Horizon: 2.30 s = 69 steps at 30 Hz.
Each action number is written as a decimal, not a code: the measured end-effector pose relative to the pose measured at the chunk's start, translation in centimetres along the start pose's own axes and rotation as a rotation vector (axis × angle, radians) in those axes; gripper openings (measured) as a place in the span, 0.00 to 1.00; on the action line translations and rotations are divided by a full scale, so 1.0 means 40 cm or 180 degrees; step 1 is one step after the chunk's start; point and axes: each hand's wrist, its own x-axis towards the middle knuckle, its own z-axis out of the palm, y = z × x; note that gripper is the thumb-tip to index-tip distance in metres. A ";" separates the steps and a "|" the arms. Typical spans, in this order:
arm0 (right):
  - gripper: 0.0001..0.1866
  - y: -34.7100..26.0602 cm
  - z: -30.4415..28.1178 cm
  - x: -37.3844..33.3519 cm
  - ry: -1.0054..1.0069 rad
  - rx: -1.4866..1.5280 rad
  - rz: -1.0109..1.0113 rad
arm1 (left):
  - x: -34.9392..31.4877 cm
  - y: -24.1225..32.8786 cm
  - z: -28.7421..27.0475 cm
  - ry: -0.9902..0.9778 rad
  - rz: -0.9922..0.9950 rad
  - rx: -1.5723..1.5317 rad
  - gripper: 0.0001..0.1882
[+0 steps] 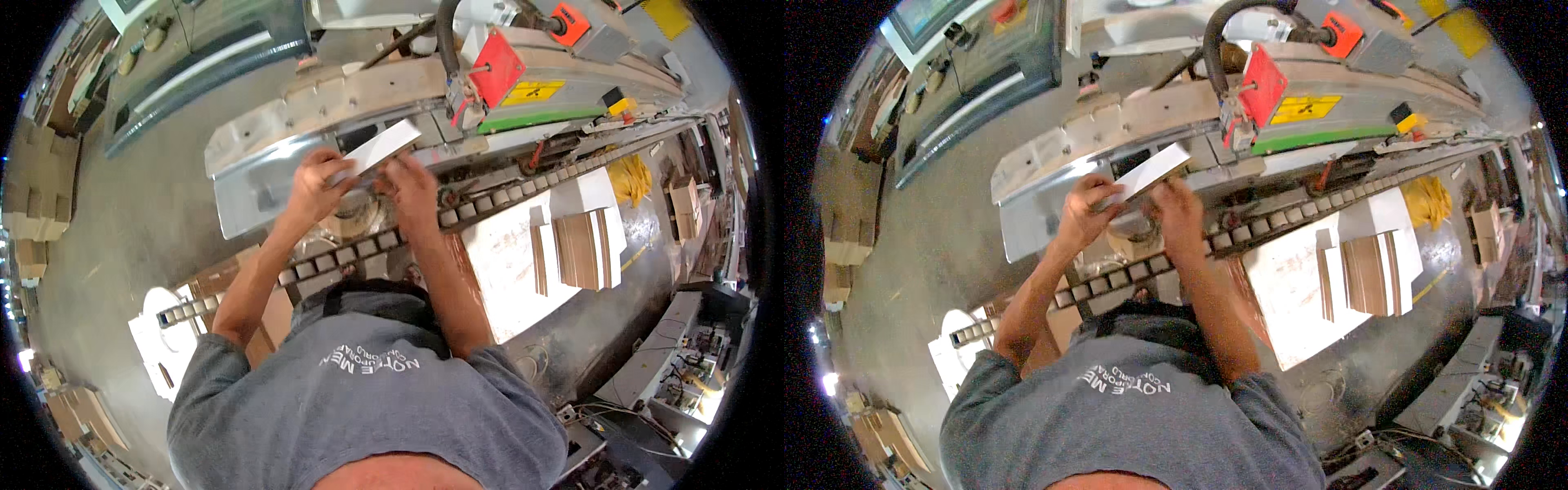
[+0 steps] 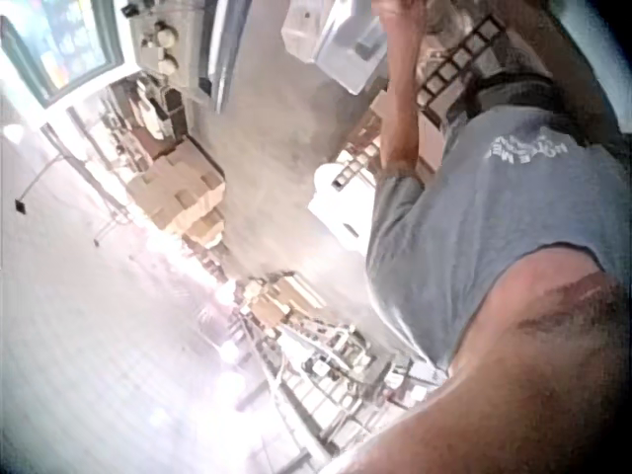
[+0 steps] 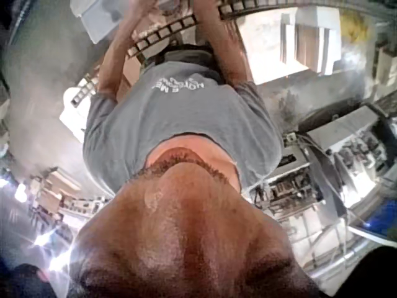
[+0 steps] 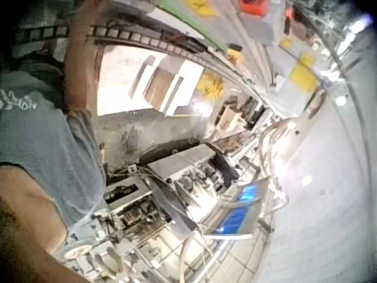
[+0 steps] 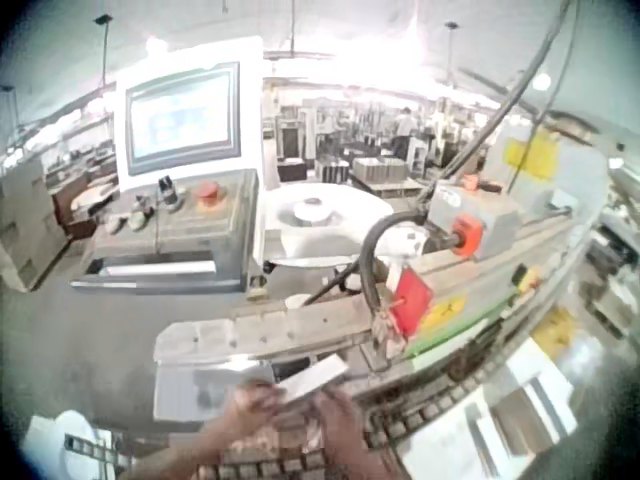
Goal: The person feeds white wood panels into an edge-banding machine by placing them onto the conveyor track, then retrieves the finished panels and stacks them on a nearby cart.
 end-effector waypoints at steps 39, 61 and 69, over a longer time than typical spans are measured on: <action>0.12 0.126 0.111 0.141 -0.0557 -0.0558 -0.0132 | 0.029 -0.168 -0.047 0.0793 -0.0342 0.0684 0.18; 0.22 -0.164 -0.214 0.014 0.0206 -0.1681 -0.0951 | 0.324 -0.056 0.341 0.0277 -0.0086 0.0850 0.16; 0.25 -0.288 -0.665 -0.250 0.2330 -0.4766 -0.1106 | 0.347 -0.016 0.355 0.0292 -0.0114 0.0358 0.19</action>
